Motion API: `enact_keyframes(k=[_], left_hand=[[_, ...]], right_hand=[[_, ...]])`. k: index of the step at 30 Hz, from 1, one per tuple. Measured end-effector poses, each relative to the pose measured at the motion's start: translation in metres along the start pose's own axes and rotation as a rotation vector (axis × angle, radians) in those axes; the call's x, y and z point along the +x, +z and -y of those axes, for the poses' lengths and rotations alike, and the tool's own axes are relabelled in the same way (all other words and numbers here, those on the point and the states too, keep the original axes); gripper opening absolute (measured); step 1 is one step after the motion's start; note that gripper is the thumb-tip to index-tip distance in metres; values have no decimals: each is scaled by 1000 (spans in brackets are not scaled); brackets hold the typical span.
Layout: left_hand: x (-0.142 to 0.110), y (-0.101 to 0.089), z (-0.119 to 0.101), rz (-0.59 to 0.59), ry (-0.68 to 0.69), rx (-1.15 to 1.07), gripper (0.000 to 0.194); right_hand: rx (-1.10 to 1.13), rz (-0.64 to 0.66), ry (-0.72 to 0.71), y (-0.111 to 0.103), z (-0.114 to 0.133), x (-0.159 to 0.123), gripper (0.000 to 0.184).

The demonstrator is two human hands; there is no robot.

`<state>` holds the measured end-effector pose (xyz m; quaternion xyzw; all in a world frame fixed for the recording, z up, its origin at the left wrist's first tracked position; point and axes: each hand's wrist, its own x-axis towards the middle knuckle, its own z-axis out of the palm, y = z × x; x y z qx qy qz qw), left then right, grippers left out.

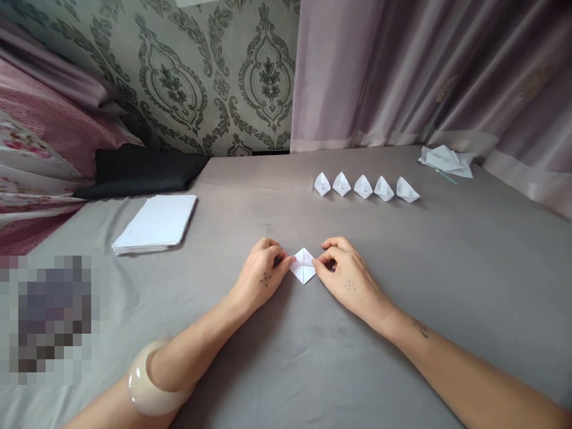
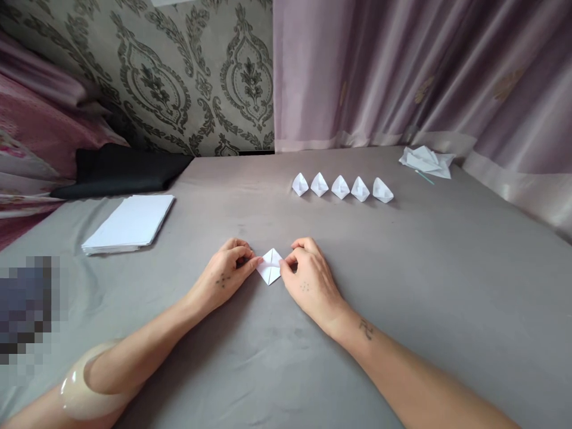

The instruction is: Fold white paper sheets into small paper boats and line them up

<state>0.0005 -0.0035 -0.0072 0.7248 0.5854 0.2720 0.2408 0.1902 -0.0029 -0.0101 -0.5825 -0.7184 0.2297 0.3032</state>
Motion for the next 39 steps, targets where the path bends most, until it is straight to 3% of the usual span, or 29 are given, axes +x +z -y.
enact_keyframes(k=[10,26,30,35,39], left_hand=[[7,-1,4,63,-16,42,21],[3,1,-1,84,70,286,22],[4,2,-1,60,213,286,10],[5,1,2,159,533,369,34],[2,-2,0,196,604,450,38]], right_hand=[[17,88,83,-3,3,5,23],[-30,101,6,-4,-2,10,26],[-88,141,-45,-10,-9,10,19],[-84,214,-63,-20,-17,13,17],[-23,249,-27,-25,-23,19,13]])
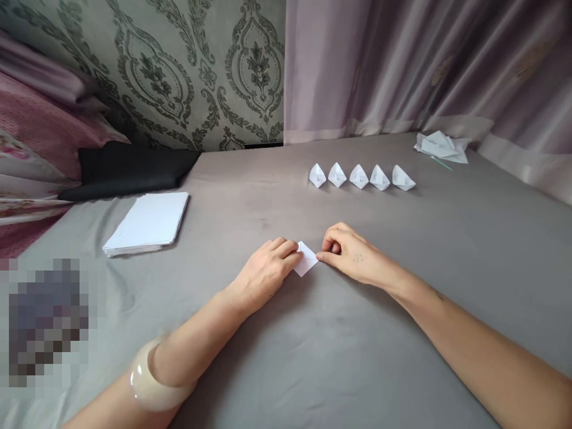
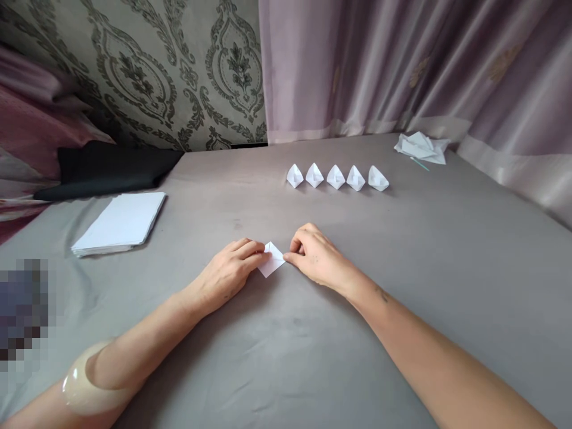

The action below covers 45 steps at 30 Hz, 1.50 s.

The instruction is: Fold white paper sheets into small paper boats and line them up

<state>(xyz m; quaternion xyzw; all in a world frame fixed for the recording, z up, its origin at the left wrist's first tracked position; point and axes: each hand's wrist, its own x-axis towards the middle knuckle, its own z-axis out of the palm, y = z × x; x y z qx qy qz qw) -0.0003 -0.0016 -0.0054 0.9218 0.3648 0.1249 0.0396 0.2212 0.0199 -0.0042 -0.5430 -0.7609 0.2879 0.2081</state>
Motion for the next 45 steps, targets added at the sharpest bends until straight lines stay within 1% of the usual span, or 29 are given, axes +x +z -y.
enact_keyframes(k=[2,4,5,7,9,11,14,18,26,28,30,35,37,40,42,45], left_hand=[[-1,-2,-3,26,2,64,38],[-1,-3,-5,51,4,123,36],[-1,-4,-6,56,6,147,35],[-2,-3,-7,52,2,181,32],[-4,-3,-7,42,-10,197,31],[-7,-4,-7,44,-15,187,32],[-11,-7,-8,56,-31,166,33],[-15,-11,-8,47,-107,178,33],[-17,-12,-8,28,-220,161,29],[-17,-12,-7,22,-231,140,30],[-17,-11,-6,-9,-257,98,31],[-18,-4,-1,-187,-448,-168,35],[-18,-2,-1,-227,-494,-256,34],[-14,-1,-4,-259,-563,-339,29],[-10,0,-5,-266,-602,-376,22],[-5,1,-6,-247,-602,-394,13]], right_hand=[[74,-50,48,1,2,-1,8],[137,-155,54,5,10,-5,15],[137,-198,11,9,16,-8,16],[109,-215,-123,17,27,-15,22],[34,-169,-240,24,35,-21,29],[-63,-109,-289,28,40,-25,33],[-189,-68,-294,30,41,-29,33],[-305,-48,-291,30,43,-31,31],[-483,-15,-288,35,48,-32,38],[-521,-1,-285,34,51,-31,39],[-537,2,-288,33,52,-30,38],[-500,-31,-334,34,50,-31,36],[-488,-44,-353,34,49,-31,36],[-492,-59,-362,35,51,-30,34],[-480,-66,-362,34,51,-26,32],[-375,-98,-336,34,45,-16,32]])
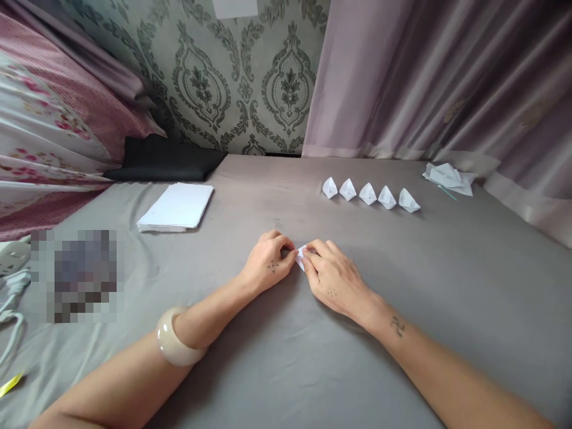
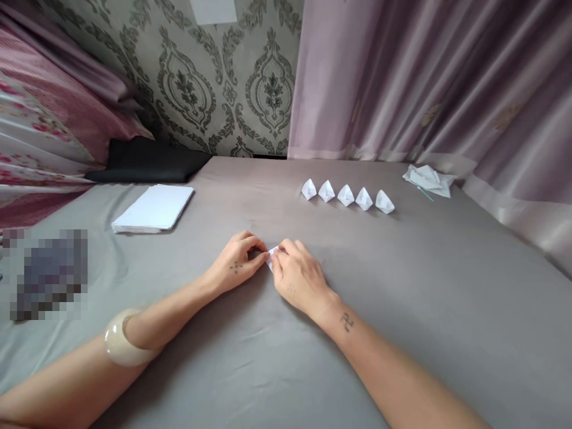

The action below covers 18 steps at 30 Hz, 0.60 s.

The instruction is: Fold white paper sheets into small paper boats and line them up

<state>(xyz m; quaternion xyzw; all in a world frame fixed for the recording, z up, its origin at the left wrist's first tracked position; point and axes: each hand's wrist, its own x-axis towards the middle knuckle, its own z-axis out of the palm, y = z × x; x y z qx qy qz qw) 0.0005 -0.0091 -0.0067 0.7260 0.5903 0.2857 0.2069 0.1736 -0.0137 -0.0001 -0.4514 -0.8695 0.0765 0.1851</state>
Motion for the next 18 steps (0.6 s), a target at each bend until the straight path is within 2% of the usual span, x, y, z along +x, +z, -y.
enact_keyframes(k=[2,5,8,11,14,18], left_hand=[[2,2,0,23,7,3,12],[4,3,0,60,-12,-3,10],[4,5,-1,86,-20,-11,8],[4,6,0,86,-8,-47,6],[3,6,2,75,-19,-122,19],[4,6,5,77,-54,-277,36]], right_hand=[[123,-35,56,4,-9,5,33],[307,-45,108,9,-21,10,14],[334,-22,66,10,-25,10,32],[331,48,70,8,-25,10,36],[377,96,188,3,-27,10,35],[508,184,332,-6,-31,10,17]])
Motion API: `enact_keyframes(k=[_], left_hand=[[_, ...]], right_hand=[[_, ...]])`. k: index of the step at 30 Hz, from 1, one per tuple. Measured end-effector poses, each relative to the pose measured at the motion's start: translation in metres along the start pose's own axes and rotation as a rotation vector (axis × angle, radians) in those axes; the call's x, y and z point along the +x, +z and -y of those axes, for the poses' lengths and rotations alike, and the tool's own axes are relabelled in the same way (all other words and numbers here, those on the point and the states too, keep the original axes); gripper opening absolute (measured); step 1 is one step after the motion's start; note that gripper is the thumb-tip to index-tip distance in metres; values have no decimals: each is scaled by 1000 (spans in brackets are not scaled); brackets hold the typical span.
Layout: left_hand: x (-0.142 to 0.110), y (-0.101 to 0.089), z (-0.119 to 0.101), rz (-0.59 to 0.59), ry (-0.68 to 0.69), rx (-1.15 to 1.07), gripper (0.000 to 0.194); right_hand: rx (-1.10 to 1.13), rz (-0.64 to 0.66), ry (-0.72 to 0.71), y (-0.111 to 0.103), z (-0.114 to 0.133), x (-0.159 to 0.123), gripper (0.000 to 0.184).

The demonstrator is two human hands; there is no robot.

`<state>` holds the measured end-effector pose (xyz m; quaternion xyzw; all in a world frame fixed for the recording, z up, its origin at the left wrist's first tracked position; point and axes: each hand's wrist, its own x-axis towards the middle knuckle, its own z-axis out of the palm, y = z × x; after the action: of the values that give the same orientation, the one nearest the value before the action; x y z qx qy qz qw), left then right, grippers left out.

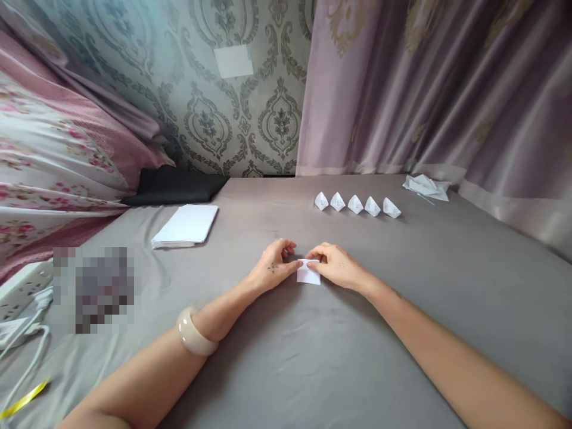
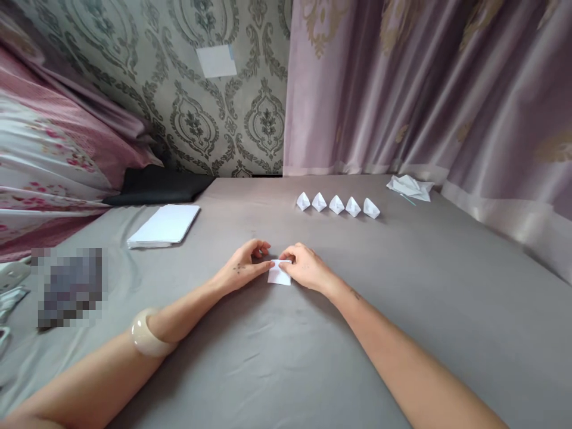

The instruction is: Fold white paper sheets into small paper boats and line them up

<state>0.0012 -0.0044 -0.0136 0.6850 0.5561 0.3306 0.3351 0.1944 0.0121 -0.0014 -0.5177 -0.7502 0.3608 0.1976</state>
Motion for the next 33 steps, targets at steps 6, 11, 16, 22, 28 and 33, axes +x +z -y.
enact_keyframes(k=[6,11,16,22,28,33], left_hand=[[1,3,-5,1,-67,-330,48],[-3,3,-16,33,-80,-586,39],[-5,-1,-20,-16,-59,-536,33],[-4,-3,-15,-88,67,-181,23],[-3,-7,-9,-160,268,136,18],[-2,-15,-7,-104,608,603,29]], right_hand=[[372,40,72,-7,9,-5,17],[674,-67,138,1,17,-5,13],[575,-95,68,8,13,-4,15],[273,-323,-180,3,3,-1,15],[37,-342,-300,-2,3,-4,13],[-435,-415,-498,-1,-2,-7,25]])
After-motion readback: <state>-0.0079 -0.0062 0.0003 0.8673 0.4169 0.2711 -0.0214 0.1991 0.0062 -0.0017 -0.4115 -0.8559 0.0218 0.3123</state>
